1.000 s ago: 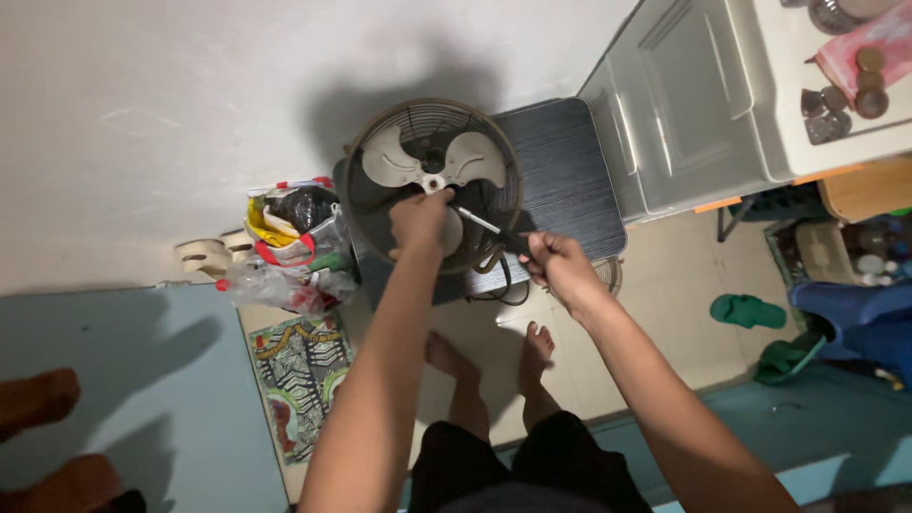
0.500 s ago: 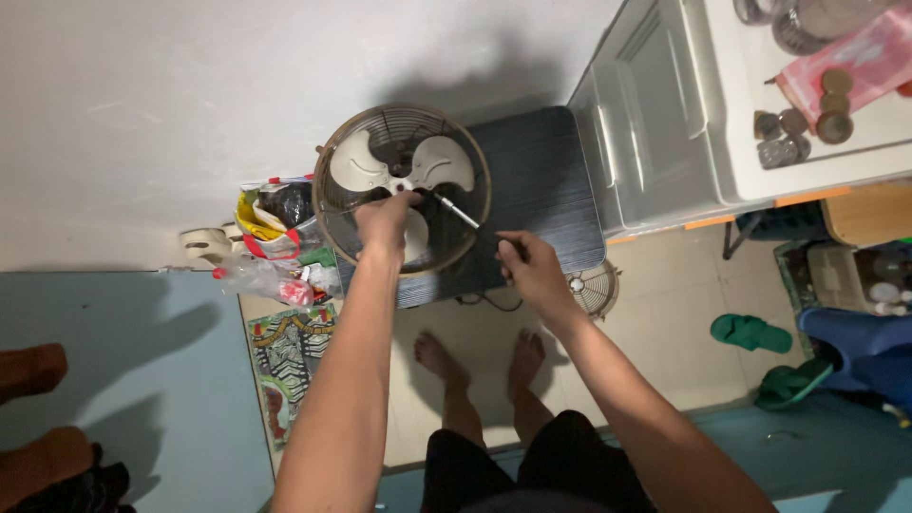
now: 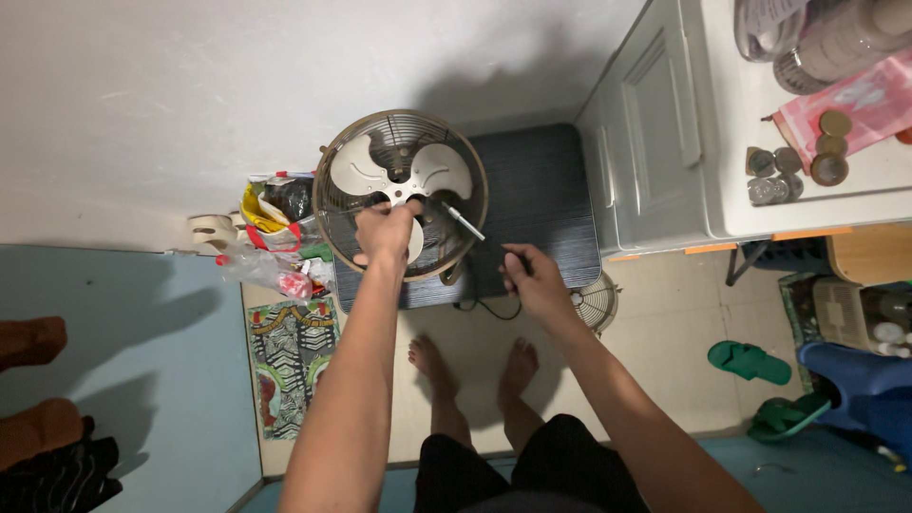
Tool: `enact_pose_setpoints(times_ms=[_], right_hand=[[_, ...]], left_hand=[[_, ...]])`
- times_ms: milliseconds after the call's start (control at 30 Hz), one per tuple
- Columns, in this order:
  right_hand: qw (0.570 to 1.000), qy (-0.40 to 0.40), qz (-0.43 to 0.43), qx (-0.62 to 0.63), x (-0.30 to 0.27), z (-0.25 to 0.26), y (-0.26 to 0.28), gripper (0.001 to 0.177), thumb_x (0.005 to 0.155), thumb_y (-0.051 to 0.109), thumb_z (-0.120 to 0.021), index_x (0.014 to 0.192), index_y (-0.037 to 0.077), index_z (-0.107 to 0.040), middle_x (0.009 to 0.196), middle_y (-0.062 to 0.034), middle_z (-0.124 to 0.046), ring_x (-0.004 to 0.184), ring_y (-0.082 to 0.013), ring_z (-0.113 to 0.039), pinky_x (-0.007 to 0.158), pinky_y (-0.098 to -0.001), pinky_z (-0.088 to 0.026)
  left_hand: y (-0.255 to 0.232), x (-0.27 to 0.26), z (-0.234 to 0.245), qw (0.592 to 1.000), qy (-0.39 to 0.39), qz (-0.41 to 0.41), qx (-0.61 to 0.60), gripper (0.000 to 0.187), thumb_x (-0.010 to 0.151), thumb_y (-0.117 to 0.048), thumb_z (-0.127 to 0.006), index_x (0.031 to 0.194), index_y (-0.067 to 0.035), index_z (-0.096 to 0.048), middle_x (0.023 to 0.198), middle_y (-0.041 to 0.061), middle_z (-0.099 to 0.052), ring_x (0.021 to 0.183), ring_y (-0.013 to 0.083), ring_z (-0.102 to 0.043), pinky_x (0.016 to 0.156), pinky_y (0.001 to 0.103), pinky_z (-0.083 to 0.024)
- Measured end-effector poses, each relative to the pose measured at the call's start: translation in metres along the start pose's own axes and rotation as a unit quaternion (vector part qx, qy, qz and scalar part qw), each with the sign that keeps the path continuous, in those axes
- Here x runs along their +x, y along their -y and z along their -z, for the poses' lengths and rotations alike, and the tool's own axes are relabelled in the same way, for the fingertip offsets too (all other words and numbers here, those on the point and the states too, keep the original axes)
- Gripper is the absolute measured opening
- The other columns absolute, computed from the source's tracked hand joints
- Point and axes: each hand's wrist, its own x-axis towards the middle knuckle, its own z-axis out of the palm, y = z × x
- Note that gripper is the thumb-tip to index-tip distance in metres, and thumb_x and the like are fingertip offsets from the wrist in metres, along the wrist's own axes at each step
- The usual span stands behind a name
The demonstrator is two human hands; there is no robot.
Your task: The person disassembles a small table fan by first removing the front grille, then using a screwdriver to loosen the central nut holding the fan blades. They remove the grille and set it aside, then proceed to unscrew the blade assembly.
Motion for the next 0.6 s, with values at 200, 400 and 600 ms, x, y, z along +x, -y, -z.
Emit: enact_pose_setpoints(times_ms=[200,400,600], right_hand=[[1.0,0.015,0.014,0.005,-0.006,0.005,0.009,0.034,0.103,0.023,-0.057,0.13,0.004,-0.062,0.092,-0.002,-0.068,0.074,-0.0077,-0.058,0.067,-0.0219,-0.049],[0.987,0.063,-0.091,0.115,-0.009,-0.005,0.053,0.028,0.097,0.04,-0.069,0.092,0.015,-0.056,0.072,0.0064,-0.046,0.058,-0.0068,-0.04,0.051,-0.0241,-0.032],[0.988,-0.03,0.149,-0.027,0.041,-0.057,0.084,0.047,0.079,0.029,-0.086,0.062,0.013,-0.045,0.073,-0.0004,-0.071,0.069,-0.0118,-0.067,0.066,-0.0313,-0.055]], left_hand=[[0.01,0.021,0.006,0.986,0.133,0.011,-0.105,0.03,0.066,-0.004,-0.082,0.094,0.008,-0.078,0.088,0.015,-0.078,0.07,0.0213,-0.071,0.065,0.033,-0.056],[0.008,0.028,0.008,0.979,0.158,0.029,-0.126,0.03,0.067,0.004,-0.083,0.094,0.013,-0.076,0.088,0.018,-0.077,0.071,0.023,-0.072,0.067,0.034,-0.057],[0.009,0.034,0.011,0.967,0.192,0.05,-0.16,0.031,0.064,0.004,-0.08,0.093,0.013,-0.078,0.089,0.018,-0.079,0.073,0.0236,-0.074,0.069,0.034,-0.059]])
